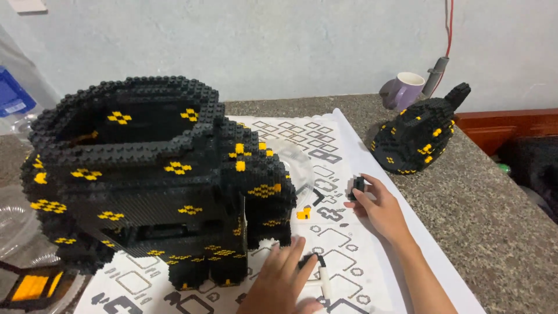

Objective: The person assembles a black and yellow Lego model by picking up small black pieces from a plastic plate and attaching them to the structure. They rotate the model to access different sides and continue adding pieces while referencing a printed instruction sheet on the table.

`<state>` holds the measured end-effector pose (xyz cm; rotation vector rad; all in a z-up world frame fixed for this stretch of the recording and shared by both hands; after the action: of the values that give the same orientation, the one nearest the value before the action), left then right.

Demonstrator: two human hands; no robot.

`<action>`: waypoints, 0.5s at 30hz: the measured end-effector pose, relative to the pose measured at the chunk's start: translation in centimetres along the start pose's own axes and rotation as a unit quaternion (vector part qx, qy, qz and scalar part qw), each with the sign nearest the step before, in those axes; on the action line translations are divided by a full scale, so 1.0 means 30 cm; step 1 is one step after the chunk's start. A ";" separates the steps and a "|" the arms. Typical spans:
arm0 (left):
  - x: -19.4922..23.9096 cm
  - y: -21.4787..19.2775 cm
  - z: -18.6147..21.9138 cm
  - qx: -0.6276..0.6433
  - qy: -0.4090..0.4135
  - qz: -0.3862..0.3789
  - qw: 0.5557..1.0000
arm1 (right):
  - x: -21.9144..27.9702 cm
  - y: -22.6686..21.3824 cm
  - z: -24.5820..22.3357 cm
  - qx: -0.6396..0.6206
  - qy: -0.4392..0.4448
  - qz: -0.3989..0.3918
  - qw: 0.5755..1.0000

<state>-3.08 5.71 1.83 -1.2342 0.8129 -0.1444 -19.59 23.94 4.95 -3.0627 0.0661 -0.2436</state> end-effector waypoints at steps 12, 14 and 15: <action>0.531 -0.281 -0.334 0.097 -0.491 0.390 0.773 | 0.016 0.010 -0.001 -0.035 0.006 0.002 0.999; 0.527 -0.258 -0.418 0.171 -0.519 0.331 0.769 | -0.002 0.003 0.007 0.065 -0.016 -0.019 0.998; 0.472 -0.333 -0.447 0.172 -0.518 0.336 0.768 | -0.003 0.001 0.003 0.066 -0.020 -0.020 0.997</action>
<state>1.96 -15.62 2.65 -0.4484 0.1673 0.8857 -19.67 23.91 4.85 -2.9381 -0.0145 -0.1808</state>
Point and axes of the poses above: each hand's wrist, its own x-axis away from the middle knuckle, its own y-axis out of the palm, z = x × y, the point moved 7 cm from there along -x, towards the middle knuckle, and after that the axes turned 10 degrees about -x, right-handed, at the moved point
